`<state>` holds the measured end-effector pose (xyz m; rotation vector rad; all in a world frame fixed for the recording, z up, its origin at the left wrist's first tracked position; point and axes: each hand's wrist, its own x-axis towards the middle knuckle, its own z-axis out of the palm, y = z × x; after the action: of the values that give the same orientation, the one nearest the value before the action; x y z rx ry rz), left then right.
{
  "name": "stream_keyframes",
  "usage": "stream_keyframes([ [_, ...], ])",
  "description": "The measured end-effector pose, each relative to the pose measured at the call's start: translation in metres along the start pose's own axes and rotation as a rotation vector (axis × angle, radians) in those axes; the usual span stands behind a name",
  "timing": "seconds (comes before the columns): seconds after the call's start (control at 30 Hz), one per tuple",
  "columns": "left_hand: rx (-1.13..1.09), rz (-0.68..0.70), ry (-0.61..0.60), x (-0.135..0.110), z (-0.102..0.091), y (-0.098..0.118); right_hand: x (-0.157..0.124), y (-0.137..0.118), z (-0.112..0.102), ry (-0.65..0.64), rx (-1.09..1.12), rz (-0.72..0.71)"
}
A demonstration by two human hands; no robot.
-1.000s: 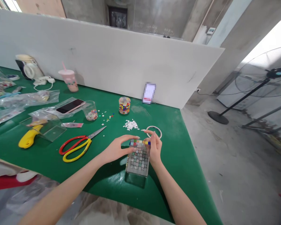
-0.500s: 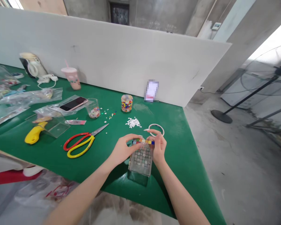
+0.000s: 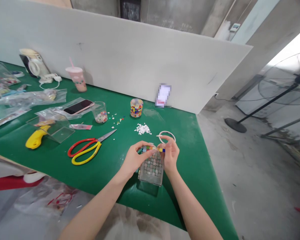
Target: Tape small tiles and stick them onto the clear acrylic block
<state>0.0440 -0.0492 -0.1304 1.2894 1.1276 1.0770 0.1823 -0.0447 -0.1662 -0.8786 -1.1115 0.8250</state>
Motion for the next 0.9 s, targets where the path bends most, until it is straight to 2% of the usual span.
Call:
stream_keyframes([
  [0.23, -0.018, -0.025, 0.014, -0.003, 0.004, 0.0, -0.001, -0.002, 0.001, -0.001, -0.004, 0.003],
  [0.43, 0.017, 0.011, -0.203, 0.003, -0.019, 0.003, 0.005, 0.001, -0.005, -0.018, -0.003, 0.006],
  [0.5, 0.027, 0.017, -0.234, 0.003, -0.024, 0.002, 0.006, 0.002, -0.008, -0.048, 0.006, 0.015],
  [0.67, 0.018, 0.03, -0.188, -0.002, -0.019, -0.003, 0.002, 0.002, -0.01, -0.089, 0.036, 0.024],
  [0.9, -0.03, 0.042, -0.127, -0.007, -0.013, -0.01, 0.001, -0.001, -0.009, -0.065, 0.017, 0.003],
])
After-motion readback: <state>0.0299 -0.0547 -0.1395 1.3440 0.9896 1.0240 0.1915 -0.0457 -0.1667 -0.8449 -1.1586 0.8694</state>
